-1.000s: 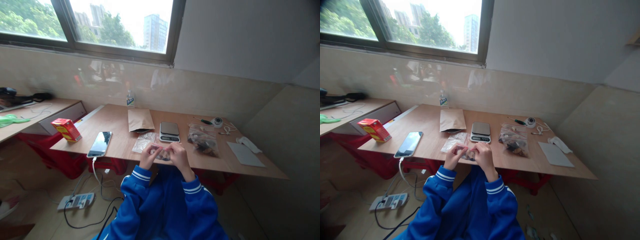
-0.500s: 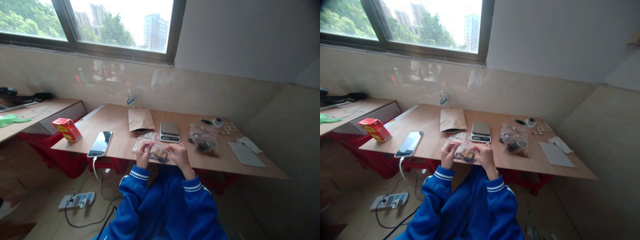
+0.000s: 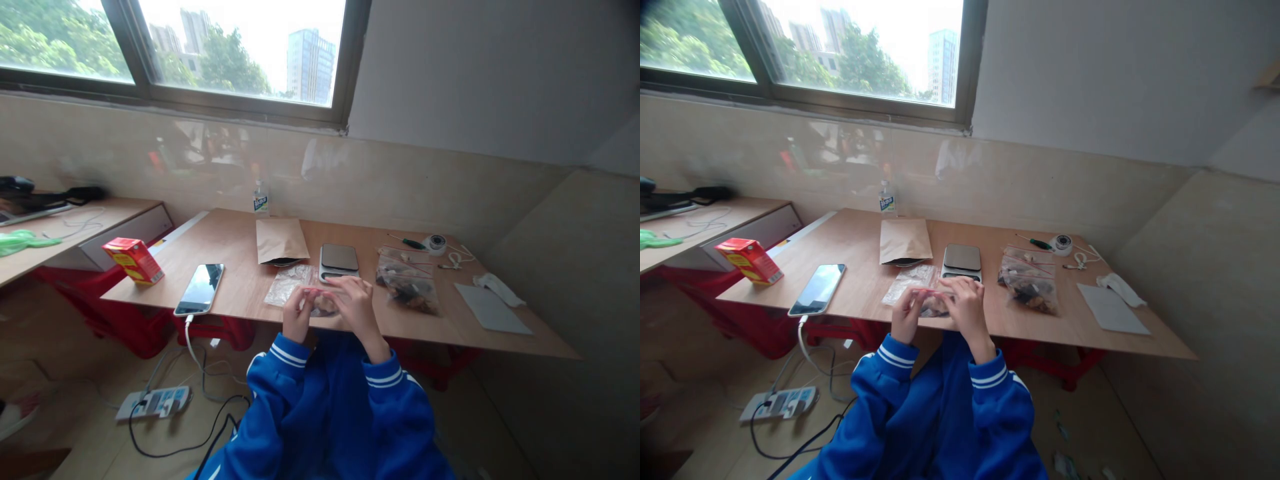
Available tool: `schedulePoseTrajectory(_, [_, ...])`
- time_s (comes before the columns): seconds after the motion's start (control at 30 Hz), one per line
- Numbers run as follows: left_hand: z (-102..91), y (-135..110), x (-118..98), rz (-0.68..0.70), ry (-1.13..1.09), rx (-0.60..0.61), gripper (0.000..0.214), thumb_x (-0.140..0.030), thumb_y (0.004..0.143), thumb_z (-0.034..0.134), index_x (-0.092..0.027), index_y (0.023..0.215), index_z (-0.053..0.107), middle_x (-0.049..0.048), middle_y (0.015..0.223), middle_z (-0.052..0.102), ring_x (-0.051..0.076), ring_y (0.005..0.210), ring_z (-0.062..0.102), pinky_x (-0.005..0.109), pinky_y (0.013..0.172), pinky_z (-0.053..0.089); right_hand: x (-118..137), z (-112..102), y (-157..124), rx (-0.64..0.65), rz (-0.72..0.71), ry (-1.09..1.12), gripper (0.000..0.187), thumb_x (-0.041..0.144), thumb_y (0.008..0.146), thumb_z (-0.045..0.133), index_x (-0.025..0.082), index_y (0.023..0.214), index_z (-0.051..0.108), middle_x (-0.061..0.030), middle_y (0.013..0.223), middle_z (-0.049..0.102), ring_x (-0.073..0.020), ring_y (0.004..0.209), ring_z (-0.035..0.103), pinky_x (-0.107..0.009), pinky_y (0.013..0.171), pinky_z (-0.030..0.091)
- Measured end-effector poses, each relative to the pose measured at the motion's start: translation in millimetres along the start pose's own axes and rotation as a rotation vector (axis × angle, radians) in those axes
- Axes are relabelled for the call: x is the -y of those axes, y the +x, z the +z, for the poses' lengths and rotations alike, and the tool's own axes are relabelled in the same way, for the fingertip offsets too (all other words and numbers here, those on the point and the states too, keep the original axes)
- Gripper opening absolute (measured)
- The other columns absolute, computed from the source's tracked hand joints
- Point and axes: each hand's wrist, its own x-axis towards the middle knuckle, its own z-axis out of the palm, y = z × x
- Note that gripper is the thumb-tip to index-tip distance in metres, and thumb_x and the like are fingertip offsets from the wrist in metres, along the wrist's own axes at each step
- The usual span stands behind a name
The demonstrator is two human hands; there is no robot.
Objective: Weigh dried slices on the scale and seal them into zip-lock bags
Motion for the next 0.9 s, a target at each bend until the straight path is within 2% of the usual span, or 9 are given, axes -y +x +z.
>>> schedulePoseTrajectory(0.03, [2.0,-1,-2,0.011,0.013,0.014,0.026,-0.040,0.088,0.050,-0.019,0.086,0.064,0.0050,0.084,0.065,0.019,0.085,0.060,0.031,0.079,0.046,2,0,0,-0.010,-0.005,0.023,0.008,0.029,0.085,0.063,0.025,0.088,0.069,-0.0015,0.086,0.072,-0.0218,0.091,0.061,-0.038,0.088,0.032])
schedulePoseTrajectory(0.1, [5.0,-3,-6,0.028,0.027,0.029,0.025,-0.039,0.089,0.048,-0.019,0.086,0.064,0.0048,0.084,0.065,0.019,0.085,0.060,0.031,0.079,0.046,4,-1,-2,-0.042,-0.010,0.068,0.018,0.020,0.086,0.059,0.023,0.071,0.067,0.0015,0.069,0.069,-0.0179,0.075,0.061,-0.036,0.084,0.034])
schedulePoseTrajectory(0.17, [7.0,-4,-10,0.044,0.034,0.044,0.025,-0.037,0.090,0.047,-0.020,0.085,0.064,0.0045,0.084,0.065,0.018,0.085,0.060,0.031,0.079,0.046,6,-3,-4,-0.072,-0.008,0.096,0.023,0.014,0.086,0.055,0.021,0.066,0.064,0.0022,0.062,0.066,-0.0157,0.064,0.059,-0.034,0.078,0.035])
schedulePoseTrajectory(0.27, [8.4,-5,-13,0.061,0.042,0.033,0.023,-0.035,0.090,0.046,-0.020,0.085,0.063,0.0039,0.084,0.065,0.018,0.085,0.060,0.030,0.079,0.045,4,-2,-6,-0.069,0.006,0.132,0.022,0.016,0.086,0.054,0.020,0.066,0.063,0.0005,0.062,0.065,-0.0166,0.063,0.058,-0.033,0.073,0.037])
schedulePoseTrajectory(0.4, [7.3,-5,-8,0.037,0.084,-0.063,0.024,-0.037,0.090,0.047,-0.020,0.082,0.062,0.0026,0.080,0.063,0.017,0.080,0.059,0.029,0.075,0.045,-4,0,-8,0.026,0.022,0.232,0.013,0.029,0.086,0.059,0.022,0.078,0.066,-0.0019,0.075,0.070,-0.0186,0.073,0.061,-0.033,0.074,0.042])
schedulePoseTrajectory(0.47, [6.2,-4,-5,0.019,0.074,-0.101,0.024,-0.038,0.090,0.047,-0.020,0.082,0.061,0.0017,0.077,0.062,0.017,0.078,0.058,0.028,0.073,0.044,-10,0,-9,0.039,0.042,0.260,0.015,0.033,0.086,0.059,0.022,0.081,0.067,-0.0023,0.079,0.070,-0.0190,0.074,0.062,-0.033,0.074,0.043])
schedulePoseTrajectory(0.6, [7.2,-5,-6,0.015,0.039,-0.094,0.024,-0.039,0.089,0.049,-0.020,0.079,0.061,0.0006,0.073,0.060,0.015,0.075,0.057,0.027,0.072,0.044,-15,-4,-14,-0.027,0.091,0.192,0.021,0.028,0.086,0.057,0.022,0.069,0.066,-0.0018,0.066,0.065,-0.0187,0.068,0.058,-0.032,0.070,0.043])
schedulePoseTrajectory(0.73, [11.9,-7,-8,-0.082,-0.052,-0.112,0.029,-0.044,0.088,0.048,-0.020,0.079,0.061,0.0006,0.072,0.060,0.015,0.070,0.056,0.025,0.065,0.044,-14,-9,-14,-0.040,0.094,0.133,0.021,0.025,0.086,0.057,0.022,0.067,0.066,-0.0021,0.064,0.063,-0.0188,0.066,0.055,-0.032,0.069,0.043])
schedulePoseTrajectory(0.9, [8.7,-5,-8,-0.070,-0.108,-0.169,0.035,-0.045,0.090,0.044,-0.019,0.083,0.066,0.0017,0.074,0.063,0.016,0.075,0.057,0.028,0.074,0.044,-17,-16,-14,0.040,0.086,0.302,0.014,0.032,0.085,0.059,0.025,0.086,0.071,-0.0026,0.080,0.072,-0.0201,0.074,0.061,-0.034,0.073,0.046])
